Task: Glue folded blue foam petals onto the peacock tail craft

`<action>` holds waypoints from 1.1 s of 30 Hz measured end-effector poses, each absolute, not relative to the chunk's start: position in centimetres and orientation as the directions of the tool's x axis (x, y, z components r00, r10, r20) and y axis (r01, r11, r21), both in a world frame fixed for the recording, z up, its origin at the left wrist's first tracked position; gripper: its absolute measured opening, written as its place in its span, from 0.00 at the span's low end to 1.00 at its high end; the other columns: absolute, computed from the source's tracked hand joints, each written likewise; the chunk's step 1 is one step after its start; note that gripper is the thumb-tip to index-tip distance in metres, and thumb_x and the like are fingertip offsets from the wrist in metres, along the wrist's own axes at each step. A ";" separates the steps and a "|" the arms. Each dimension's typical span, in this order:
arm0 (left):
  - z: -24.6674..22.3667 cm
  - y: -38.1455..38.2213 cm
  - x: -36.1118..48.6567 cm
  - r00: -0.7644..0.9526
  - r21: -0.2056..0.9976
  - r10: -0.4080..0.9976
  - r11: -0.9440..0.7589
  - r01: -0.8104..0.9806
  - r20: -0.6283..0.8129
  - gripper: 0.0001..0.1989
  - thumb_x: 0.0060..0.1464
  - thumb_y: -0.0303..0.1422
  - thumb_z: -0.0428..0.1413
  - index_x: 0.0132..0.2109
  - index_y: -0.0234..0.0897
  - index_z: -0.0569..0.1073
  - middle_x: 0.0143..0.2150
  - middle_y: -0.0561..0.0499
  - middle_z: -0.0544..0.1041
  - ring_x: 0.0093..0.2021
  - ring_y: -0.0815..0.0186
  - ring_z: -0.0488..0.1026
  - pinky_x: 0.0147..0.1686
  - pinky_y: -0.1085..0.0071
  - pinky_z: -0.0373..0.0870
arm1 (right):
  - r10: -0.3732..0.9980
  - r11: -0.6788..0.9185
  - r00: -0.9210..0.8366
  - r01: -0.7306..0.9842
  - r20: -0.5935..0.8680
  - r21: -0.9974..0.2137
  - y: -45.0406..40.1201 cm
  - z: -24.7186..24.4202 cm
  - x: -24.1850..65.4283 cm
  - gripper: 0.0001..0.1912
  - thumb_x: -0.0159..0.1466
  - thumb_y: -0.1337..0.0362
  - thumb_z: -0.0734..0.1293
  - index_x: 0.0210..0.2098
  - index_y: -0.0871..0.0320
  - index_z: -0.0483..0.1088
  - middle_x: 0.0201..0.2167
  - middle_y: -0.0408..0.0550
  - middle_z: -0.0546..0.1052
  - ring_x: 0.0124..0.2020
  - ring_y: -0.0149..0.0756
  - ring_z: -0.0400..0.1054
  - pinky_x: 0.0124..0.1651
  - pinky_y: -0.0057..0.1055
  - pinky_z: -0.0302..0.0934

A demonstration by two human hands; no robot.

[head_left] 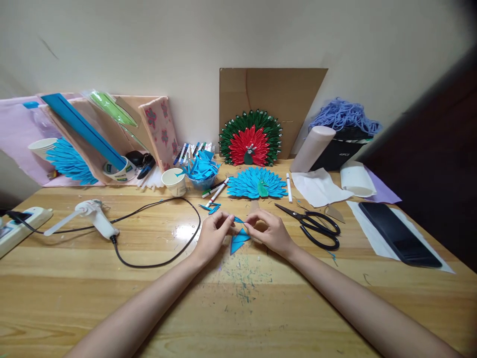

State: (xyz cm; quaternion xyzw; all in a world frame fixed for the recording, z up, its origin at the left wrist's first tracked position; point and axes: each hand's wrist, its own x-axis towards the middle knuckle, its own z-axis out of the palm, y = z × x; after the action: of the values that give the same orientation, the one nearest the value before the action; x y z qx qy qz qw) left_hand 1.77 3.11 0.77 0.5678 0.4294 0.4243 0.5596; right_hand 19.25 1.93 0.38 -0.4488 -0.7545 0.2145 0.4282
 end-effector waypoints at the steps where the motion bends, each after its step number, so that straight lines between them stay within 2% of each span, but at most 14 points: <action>1: 0.7 3.1 1.7 0.272 1.000 0.962 -0.003 0.009 0.000 0.13 0.51 0.41 0.53 0.29 0.33 0.68 0.25 0.53 0.70 0.27 0.69 0.70 0.31 0.72 0.67 | 0.862 0.503 -0.225 0.496 0.454 -0.708 1.9 0.4 19.2 0.01 0.57 0.67 0.64 0.28 0.57 0.68 0.26 0.45 0.72 0.29 0.34 0.67 0.34 0.30 0.62; 33: 0.8 3.5 1.5 0.210 1.000 0.978 -0.006 -0.004 0.007 0.14 0.49 0.41 0.54 0.27 0.34 0.67 0.23 0.55 0.68 0.23 0.71 0.68 0.26 0.75 0.64 | 0.851 0.521 -0.243 0.508 0.467 -0.686 2.0 0.3 19.1 0.03 0.58 0.67 0.63 0.28 0.56 0.66 0.25 0.45 0.71 0.30 0.34 0.65 0.33 0.30 0.59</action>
State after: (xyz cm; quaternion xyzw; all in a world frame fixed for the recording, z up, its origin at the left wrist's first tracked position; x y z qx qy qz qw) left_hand 1.51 3.48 0.79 0.5507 0.4419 0.4468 0.5493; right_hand 19.08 2.01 0.34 -0.4458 -0.7621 0.2017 0.4241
